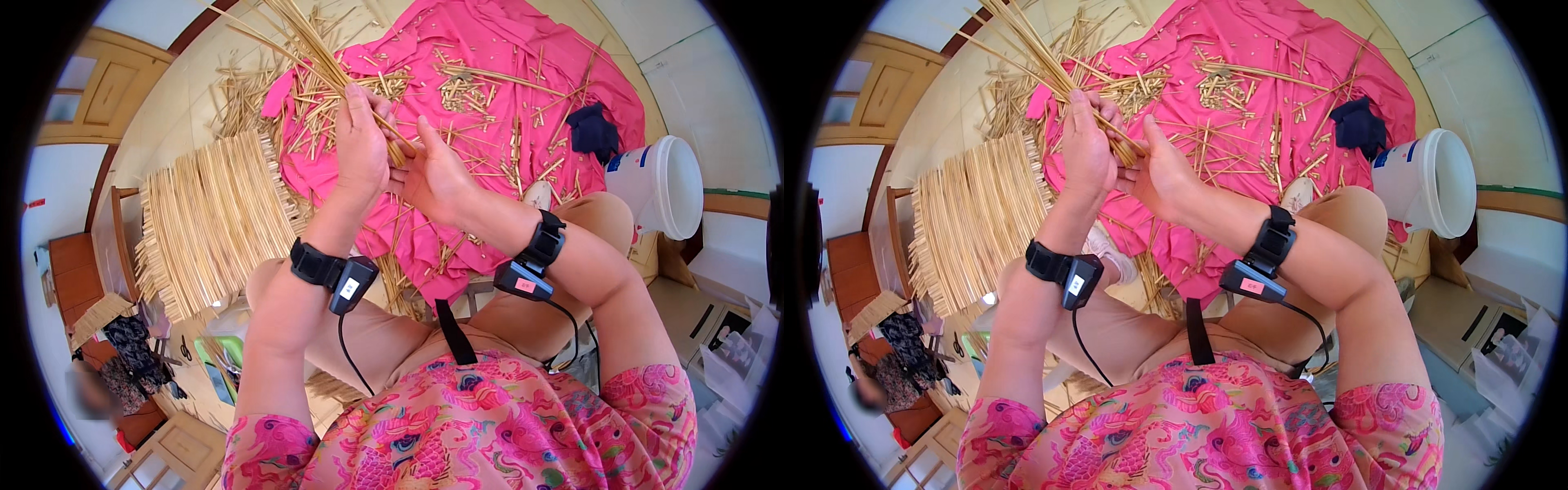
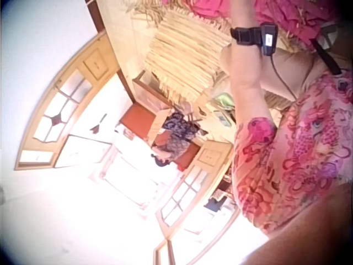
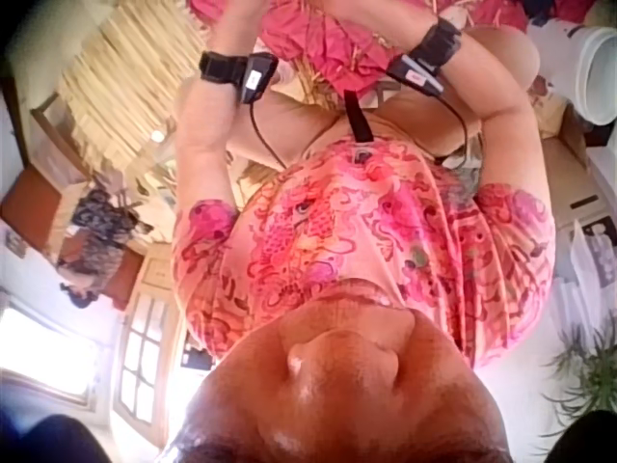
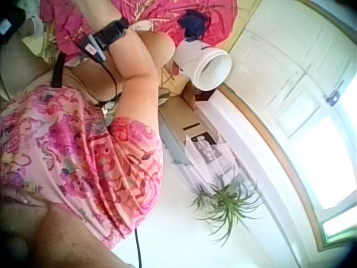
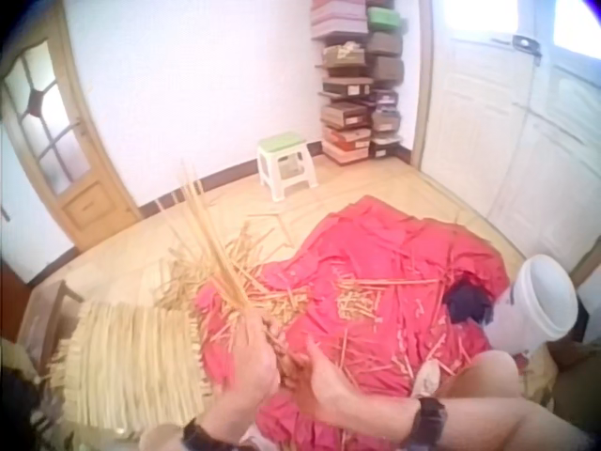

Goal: The person assembles a straw mat by hand, picking up individual long thin sticks and adding them to a bundle while sitting on the floor.

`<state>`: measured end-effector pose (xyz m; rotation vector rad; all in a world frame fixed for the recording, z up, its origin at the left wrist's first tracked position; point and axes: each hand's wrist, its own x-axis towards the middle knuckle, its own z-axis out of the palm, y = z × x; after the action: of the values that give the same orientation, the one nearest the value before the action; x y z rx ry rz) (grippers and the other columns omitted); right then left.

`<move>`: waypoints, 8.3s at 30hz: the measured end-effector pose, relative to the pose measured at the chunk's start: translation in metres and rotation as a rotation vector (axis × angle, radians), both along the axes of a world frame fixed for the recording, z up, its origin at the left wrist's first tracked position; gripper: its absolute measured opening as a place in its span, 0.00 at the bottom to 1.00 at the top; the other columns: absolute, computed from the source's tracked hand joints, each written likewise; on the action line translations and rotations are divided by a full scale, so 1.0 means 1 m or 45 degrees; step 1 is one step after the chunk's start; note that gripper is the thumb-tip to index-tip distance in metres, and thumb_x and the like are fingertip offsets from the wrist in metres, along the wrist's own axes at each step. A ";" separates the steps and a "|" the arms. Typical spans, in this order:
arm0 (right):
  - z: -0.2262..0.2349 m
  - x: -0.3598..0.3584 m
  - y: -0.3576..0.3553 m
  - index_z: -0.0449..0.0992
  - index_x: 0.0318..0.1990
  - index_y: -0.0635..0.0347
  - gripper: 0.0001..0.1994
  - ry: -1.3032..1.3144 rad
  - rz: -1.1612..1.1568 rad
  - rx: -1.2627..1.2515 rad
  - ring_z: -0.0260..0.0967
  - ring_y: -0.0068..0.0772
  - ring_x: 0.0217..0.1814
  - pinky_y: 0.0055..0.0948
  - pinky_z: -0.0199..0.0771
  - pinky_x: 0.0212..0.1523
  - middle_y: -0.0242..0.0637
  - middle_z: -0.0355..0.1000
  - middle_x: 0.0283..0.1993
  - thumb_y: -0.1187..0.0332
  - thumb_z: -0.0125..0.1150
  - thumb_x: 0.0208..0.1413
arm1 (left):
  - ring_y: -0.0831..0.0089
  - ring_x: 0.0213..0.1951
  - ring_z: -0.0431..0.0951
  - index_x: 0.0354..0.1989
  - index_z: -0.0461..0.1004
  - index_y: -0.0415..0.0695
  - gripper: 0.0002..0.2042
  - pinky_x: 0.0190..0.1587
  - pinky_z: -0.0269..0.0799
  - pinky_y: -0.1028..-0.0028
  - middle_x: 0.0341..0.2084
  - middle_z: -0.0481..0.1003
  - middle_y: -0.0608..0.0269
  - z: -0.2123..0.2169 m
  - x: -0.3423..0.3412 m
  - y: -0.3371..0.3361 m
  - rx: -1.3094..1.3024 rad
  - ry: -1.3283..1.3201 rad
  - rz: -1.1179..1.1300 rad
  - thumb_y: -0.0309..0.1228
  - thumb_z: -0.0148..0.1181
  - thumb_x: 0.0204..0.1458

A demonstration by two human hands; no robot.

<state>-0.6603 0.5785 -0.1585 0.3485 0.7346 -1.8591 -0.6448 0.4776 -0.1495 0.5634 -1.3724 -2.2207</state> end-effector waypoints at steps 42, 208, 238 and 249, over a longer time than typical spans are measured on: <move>-0.015 -0.015 -0.017 0.62 0.20 0.51 0.22 0.007 -0.308 -0.240 0.63 0.25 0.29 0.31 0.65 0.38 0.26 0.63 0.21 0.46 0.41 0.57 | 0.80 0.13 0.55 0.22 0.56 0.47 0.17 0.15 0.53 0.79 0.12 0.56 0.69 0.004 -0.010 0.020 0.263 0.136 -0.059 0.42 0.38 0.61; 0.060 -0.151 0.056 0.67 0.34 0.60 0.05 1.483 -1.066 0.446 0.65 0.19 0.20 0.17 0.64 0.17 0.32 0.70 0.25 0.68 0.50 0.58 | 0.82 0.14 0.55 0.30 0.59 0.47 0.13 0.16 0.51 0.82 0.18 0.63 0.62 -0.024 0.038 -0.023 0.579 -0.702 -0.430 0.42 0.39 0.60; -0.005 -0.066 0.026 0.75 0.34 0.62 0.07 2.823 0.241 0.212 0.72 0.34 0.37 0.26 0.74 0.35 0.36 0.72 0.38 0.74 0.62 0.44 | 0.81 0.18 0.58 0.32 0.59 0.47 0.11 0.19 0.53 0.80 0.16 0.56 0.73 -0.018 0.037 -0.011 0.618 -0.585 -0.814 0.39 0.35 0.62; -0.003 -0.084 0.021 0.70 0.33 0.61 0.08 1.363 0.166 0.677 0.67 0.17 0.26 0.17 0.64 0.24 0.29 0.70 0.27 0.66 0.58 0.54 | 0.84 0.15 0.53 0.32 0.61 0.48 0.13 0.19 0.49 0.83 0.15 0.53 0.75 0.000 0.041 0.000 0.543 -0.607 -0.993 0.44 0.38 0.61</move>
<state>-0.7443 0.5998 -0.1619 -0.4222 1.9274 -1.6145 -0.6041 0.4774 -0.1494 0.8515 -1.5200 -3.2132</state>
